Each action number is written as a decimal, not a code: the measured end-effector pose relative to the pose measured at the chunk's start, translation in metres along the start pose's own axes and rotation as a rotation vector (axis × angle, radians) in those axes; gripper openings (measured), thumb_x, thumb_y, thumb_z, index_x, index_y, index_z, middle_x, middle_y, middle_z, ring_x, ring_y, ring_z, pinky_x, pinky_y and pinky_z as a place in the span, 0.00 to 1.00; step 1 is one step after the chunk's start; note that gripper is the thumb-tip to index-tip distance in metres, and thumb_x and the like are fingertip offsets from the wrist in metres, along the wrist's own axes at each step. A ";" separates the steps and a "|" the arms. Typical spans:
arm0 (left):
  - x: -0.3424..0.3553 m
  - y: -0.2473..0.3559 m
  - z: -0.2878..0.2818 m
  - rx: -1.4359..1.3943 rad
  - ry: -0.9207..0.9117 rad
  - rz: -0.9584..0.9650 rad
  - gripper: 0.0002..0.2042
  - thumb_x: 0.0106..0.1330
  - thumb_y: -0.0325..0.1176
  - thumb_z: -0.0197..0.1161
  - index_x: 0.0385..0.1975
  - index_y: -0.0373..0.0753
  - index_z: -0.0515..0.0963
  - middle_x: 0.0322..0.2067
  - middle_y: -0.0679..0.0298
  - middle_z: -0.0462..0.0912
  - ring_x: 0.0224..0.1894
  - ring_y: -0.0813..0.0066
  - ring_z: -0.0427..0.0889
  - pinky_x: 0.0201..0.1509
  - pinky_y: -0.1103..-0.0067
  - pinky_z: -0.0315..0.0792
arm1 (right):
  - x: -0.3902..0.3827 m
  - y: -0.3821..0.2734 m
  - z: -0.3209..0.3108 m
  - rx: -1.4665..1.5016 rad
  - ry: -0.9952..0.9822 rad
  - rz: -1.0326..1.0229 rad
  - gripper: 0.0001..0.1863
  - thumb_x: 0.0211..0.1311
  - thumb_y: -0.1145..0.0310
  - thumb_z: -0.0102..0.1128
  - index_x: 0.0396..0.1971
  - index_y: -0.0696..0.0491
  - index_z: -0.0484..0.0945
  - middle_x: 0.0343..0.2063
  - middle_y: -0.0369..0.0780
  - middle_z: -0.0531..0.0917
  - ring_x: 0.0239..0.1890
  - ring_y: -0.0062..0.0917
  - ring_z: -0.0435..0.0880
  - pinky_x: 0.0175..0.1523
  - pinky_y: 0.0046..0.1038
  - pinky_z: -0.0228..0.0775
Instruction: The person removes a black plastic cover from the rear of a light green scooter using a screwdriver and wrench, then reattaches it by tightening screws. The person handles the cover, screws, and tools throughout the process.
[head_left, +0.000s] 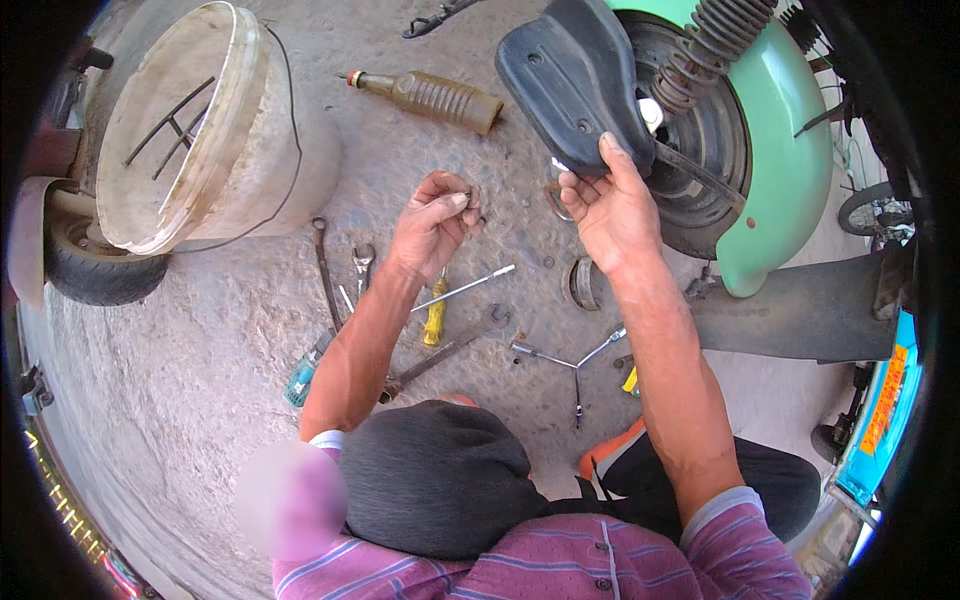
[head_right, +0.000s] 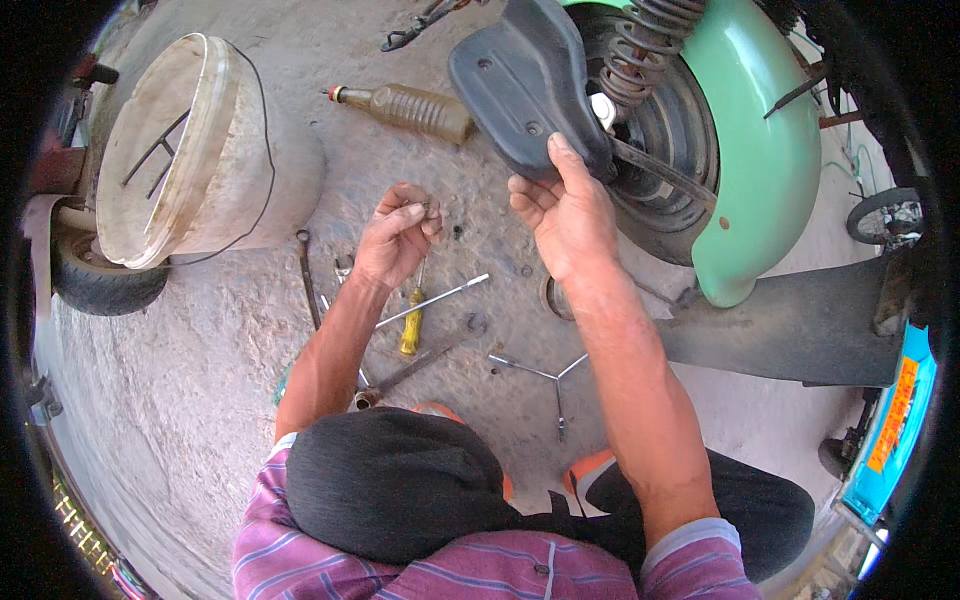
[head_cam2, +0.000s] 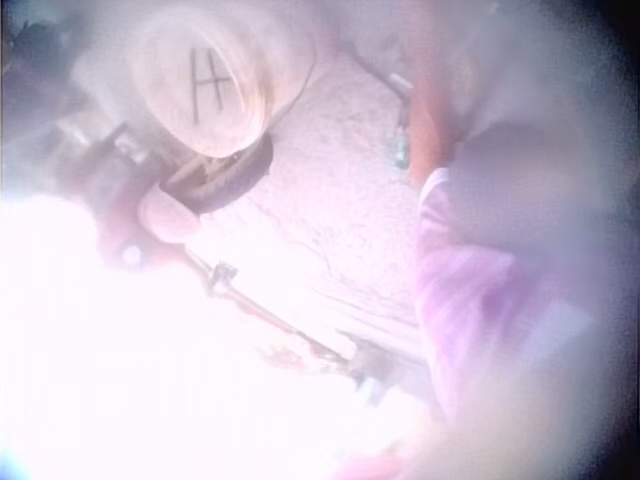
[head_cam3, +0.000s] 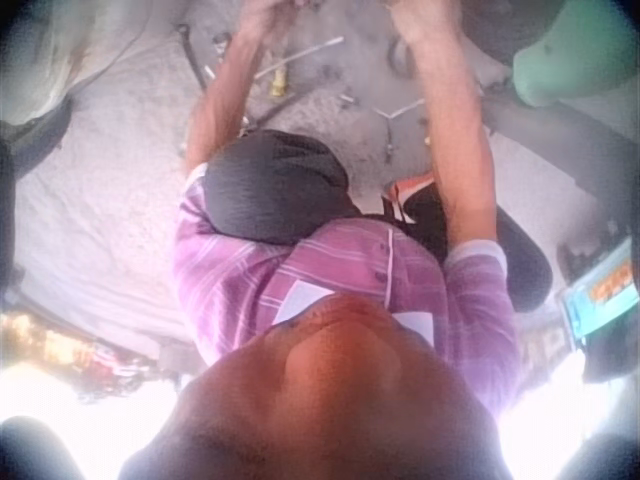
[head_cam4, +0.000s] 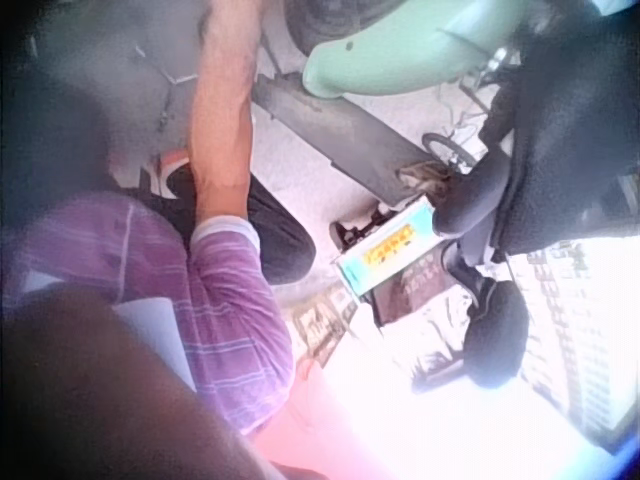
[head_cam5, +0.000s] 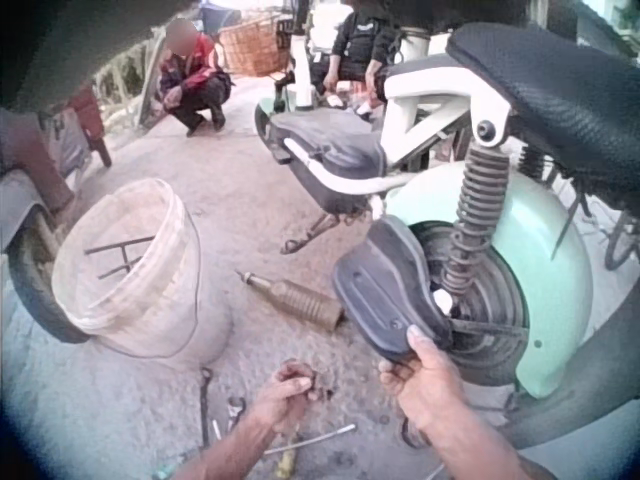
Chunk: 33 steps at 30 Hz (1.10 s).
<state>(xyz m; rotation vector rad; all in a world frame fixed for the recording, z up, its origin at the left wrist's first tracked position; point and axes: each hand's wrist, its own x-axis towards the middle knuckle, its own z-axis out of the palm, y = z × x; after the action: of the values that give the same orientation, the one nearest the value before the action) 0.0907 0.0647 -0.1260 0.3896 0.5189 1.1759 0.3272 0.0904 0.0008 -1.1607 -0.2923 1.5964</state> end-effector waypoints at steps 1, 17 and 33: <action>-0.004 0.003 0.005 -0.069 -0.037 0.010 0.08 0.69 0.25 0.66 0.45 0.39 0.80 0.37 0.61 0.82 0.35 0.70 0.81 0.42 0.69 0.78 | 0.000 0.000 0.000 -0.003 -0.011 0.005 0.20 0.73 0.52 0.68 0.50 0.53 0.80 0.40 0.39 0.83 0.37 0.26 0.85 0.41 0.27 0.82; 0.005 0.099 0.139 0.768 -0.034 0.051 0.07 0.69 0.24 0.66 0.45 0.32 0.83 0.38 0.59 0.87 0.36 0.72 0.88 0.41 0.74 0.83 | 0.000 0.003 -0.002 -0.020 -0.036 0.014 0.19 0.72 0.51 0.68 0.47 0.51 0.81 0.36 0.36 0.85 0.34 0.23 0.85 0.41 0.27 0.81; 0.079 0.078 0.197 1.933 -0.332 0.536 0.10 0.59 0.24 0.69 0.41 0.37 0.85 0.39 0.55 0.83 0.42 0.51 0.86 0.45 0.62 0.80 | 0.001 0.007 -0.004 -0.028 -0.063 -0.037 0.23 0.71 0.48 0.69 0.46 0.55 0.83 0.36 0.37 0.87 0.31 0.21 0.87 0.35 0.25 0.81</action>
<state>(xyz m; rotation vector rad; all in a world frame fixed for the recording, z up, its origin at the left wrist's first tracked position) 0.1669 0.1617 0.0634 2.4261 1.1820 0.6874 0.3260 0.0873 -0.0070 -1.1217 -0.3759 1.6027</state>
